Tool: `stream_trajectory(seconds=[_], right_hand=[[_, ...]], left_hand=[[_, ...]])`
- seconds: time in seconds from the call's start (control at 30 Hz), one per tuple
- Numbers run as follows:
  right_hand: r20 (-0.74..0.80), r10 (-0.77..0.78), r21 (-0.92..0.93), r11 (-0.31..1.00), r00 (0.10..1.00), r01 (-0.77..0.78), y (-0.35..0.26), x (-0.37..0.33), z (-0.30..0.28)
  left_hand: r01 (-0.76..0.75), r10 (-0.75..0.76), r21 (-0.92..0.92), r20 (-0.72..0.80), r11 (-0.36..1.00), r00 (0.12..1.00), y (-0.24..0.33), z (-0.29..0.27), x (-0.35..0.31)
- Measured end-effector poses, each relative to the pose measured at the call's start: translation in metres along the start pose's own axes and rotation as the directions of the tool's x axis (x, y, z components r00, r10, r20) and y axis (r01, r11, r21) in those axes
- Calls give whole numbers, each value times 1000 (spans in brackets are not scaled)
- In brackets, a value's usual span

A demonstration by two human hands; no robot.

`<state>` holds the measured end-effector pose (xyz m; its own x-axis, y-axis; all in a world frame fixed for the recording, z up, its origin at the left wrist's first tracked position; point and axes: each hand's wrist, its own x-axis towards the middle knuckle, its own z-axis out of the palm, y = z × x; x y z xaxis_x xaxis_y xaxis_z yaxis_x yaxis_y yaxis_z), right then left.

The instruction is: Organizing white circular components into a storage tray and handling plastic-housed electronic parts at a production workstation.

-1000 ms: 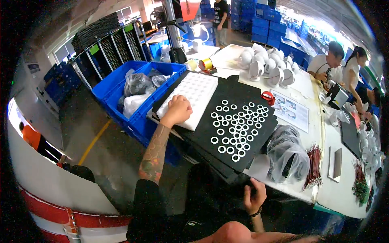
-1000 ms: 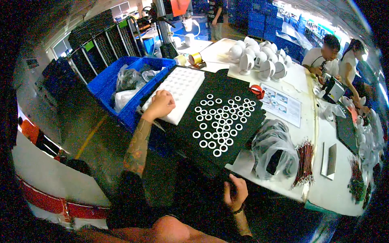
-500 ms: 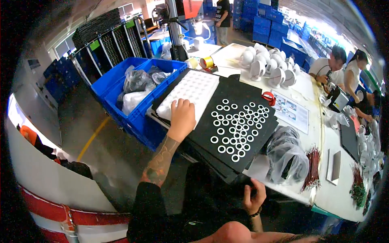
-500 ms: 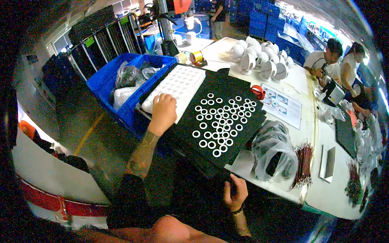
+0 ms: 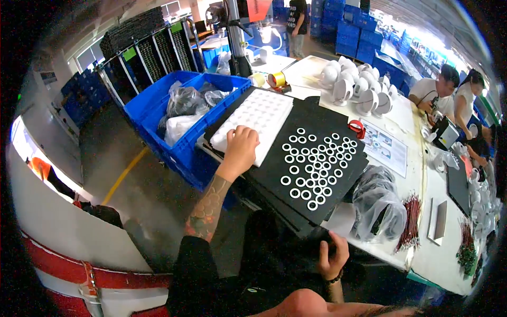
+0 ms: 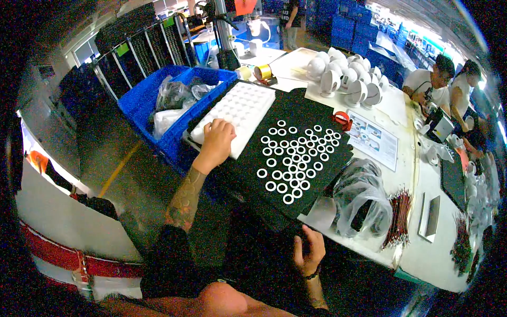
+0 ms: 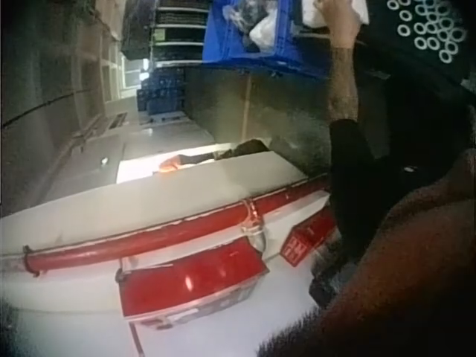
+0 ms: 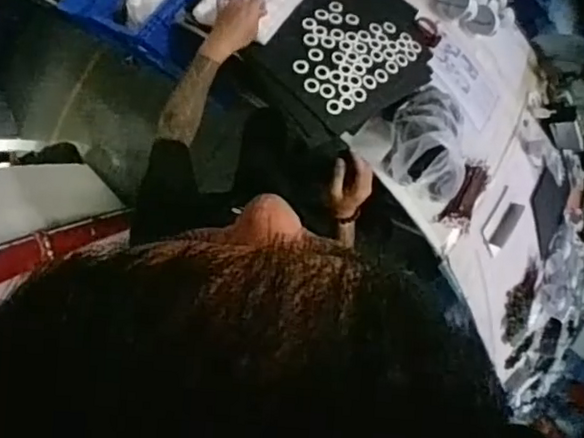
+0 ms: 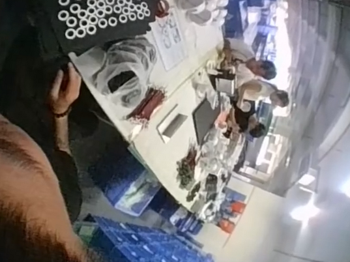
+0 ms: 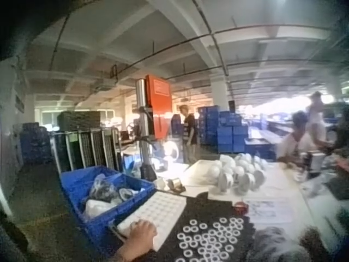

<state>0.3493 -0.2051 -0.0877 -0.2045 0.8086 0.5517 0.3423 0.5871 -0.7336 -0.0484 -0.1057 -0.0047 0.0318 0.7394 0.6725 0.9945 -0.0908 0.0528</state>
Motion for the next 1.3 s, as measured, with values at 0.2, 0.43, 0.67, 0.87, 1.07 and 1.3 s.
stream_trajectory(seconds=[0.2, 0.43, 0.67, 0.87, 1.07, 1.3], right_hand=[[-42, 183, 65, 981, 982, -180, 12, 4, 9], [113, 198, 114, 971, 974, -211, -19, 51, 49], [139, 121, 220, 964, 983, -150, -33, 67, 61], [179, 131, 172, 972, 975, -162, -32, 78, 60], [369, 392, 600, 592, 843, -538, -21, 76, 64], [267, 346, 299, 857, 899, -419, -3, 63, 64]], left_hand=[[24, -118, -209, -451, 978, 885, 41, 9, -33], [372, -351, -918, 305, 139, 885, 157, 1, -109], [454, -364, -889, 443, -59, 819, 157, -4, -97], [523, -294, -837, 547, -162, 784, 148, -3, -95], [554, -248, -770, 631, -317, 735, 141, 3, -95], [513, -356, -858, 475, 15, 805, 142, 5, -95]])
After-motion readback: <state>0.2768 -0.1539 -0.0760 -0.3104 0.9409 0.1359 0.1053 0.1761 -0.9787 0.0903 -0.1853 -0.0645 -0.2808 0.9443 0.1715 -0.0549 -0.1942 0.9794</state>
